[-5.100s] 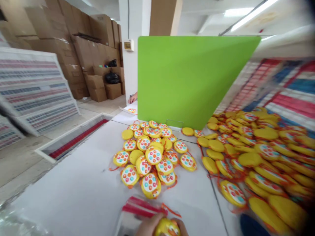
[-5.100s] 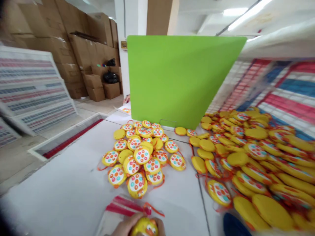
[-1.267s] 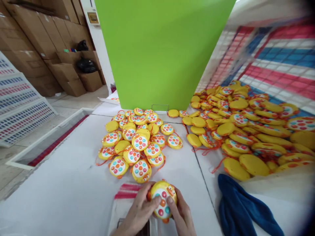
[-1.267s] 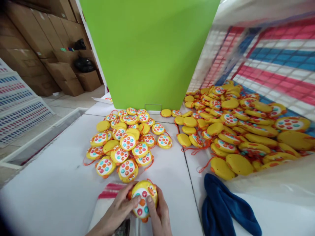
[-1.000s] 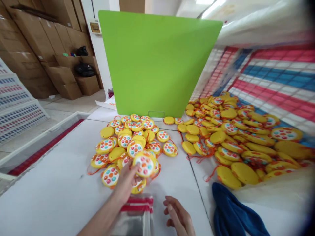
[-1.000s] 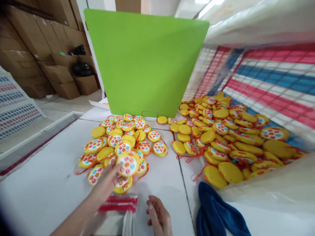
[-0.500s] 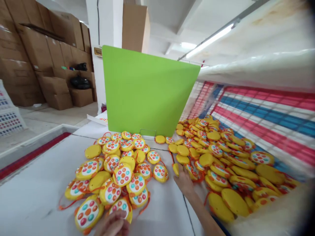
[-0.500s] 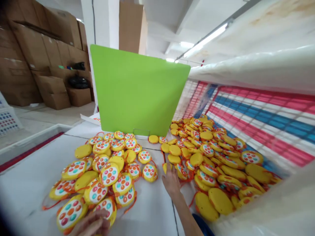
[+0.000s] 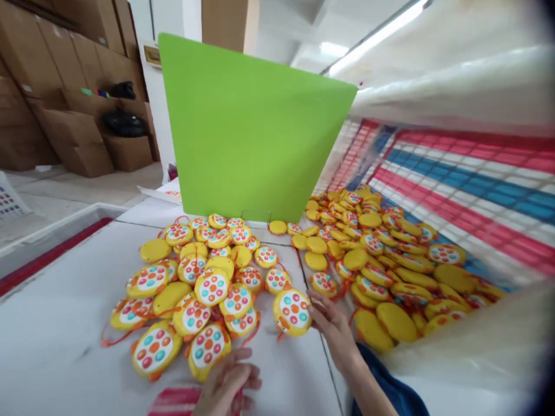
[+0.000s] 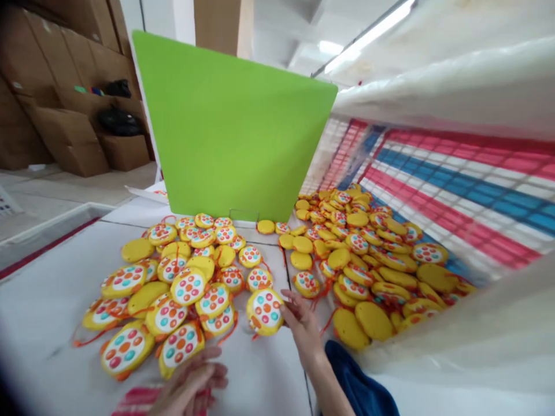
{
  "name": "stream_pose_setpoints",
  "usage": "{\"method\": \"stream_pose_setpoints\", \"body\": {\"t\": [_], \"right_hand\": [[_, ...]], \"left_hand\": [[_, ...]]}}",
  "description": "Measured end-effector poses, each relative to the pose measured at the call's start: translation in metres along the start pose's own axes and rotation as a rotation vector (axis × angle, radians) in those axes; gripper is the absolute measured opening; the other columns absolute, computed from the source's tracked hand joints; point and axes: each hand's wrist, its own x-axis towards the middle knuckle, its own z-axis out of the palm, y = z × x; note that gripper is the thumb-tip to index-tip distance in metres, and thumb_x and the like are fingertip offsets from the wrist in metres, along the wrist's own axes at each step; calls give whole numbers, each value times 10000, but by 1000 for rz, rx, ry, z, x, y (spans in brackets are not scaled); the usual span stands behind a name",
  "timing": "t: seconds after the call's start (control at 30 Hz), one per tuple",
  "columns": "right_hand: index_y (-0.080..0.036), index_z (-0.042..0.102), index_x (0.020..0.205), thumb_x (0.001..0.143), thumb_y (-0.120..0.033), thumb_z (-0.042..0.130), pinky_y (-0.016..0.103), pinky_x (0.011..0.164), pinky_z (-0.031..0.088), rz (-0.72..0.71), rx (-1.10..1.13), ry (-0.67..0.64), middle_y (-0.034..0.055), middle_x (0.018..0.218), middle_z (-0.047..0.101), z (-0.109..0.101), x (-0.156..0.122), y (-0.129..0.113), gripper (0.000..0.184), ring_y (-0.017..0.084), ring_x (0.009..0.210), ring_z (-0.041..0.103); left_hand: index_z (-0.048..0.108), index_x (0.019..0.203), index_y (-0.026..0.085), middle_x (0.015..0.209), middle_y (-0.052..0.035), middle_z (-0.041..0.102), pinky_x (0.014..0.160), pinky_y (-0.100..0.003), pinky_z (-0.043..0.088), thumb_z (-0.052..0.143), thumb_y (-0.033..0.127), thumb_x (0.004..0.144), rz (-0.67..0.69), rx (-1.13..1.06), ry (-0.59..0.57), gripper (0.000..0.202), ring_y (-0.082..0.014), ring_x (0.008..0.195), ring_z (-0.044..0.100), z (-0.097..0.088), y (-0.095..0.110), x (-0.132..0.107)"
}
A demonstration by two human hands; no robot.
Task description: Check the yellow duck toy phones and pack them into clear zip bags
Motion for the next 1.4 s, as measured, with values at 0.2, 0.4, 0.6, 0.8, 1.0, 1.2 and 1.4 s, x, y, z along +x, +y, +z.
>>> {"method": "stream_pose_setpoints", "body": {"t": [0.2,0.4,0.6,0.8,1.0,1.2,1.4], "right_hand": [[-195,573,1042,732,-423,667,287,670,477,159,332,-183,77,897,688,49,-74,-14,397,192,770,621],[-192,614,1009,783,-435,610,269,708,464,174,346,-210,68,946,664,62,-99,-12,332,179,826,588],[-188,573,1104,822,-478,540,329,791,463,235,400,-203,94,1074,629,61,-118,-7,406,213,926,573],[-182,564,1085,821,-439,563,298,750,473,178,418,-179,88,1012,645,67,-130,-5,369,210,893,587],[-173,593,1008,835,-434,540,261,695,475,122,328,-168,70,908,658,70,-134,-4,317,184,812,591],[-187,568,1101,813,-420,572,286,773,465,45,267,-319,79,1026,640,67,-129,-4,371,207,914,583],[-177,570,970,778,-415,608,231,611,461,135,305,-257,32,838,623,75,-127,-10,308,163,739,571]], "left_hand": [[459,1255,237,1267,-114,523,720,-319,518,693,460,679,106,82,-96,661,-278,1068,552,19,12,-10],[497,1218,214,1334,-93,463,917,-354,468,673,439,713,58,107,-11,580,-268,1199,454,-1,1,-12],[536,1184,176,1329,-104,469,991,-353,403,638,516,707,138,426,27,594,-280,1247,395,-4,6,-20],[441,1257,172,1385,-109,388,976,-338,417,590,534,735,45,425,-3,653,-269,1255,380,-2,1,-27],[352,1295,214,1311,-78,442,930,-314,434,620,383,751,125,604,-257,629,-243,1184,435,-9,5,-31],[469,1163,238,1099,-15,570,863,-292,429,640,191,671,239,896,-366,523,-211,1011,520,-5,23,-31],[505,1066,201,898,-12,606,708,-256,460,596,211,685,230,685,-375,392,-198,841,565,-2,34,-30]]}}
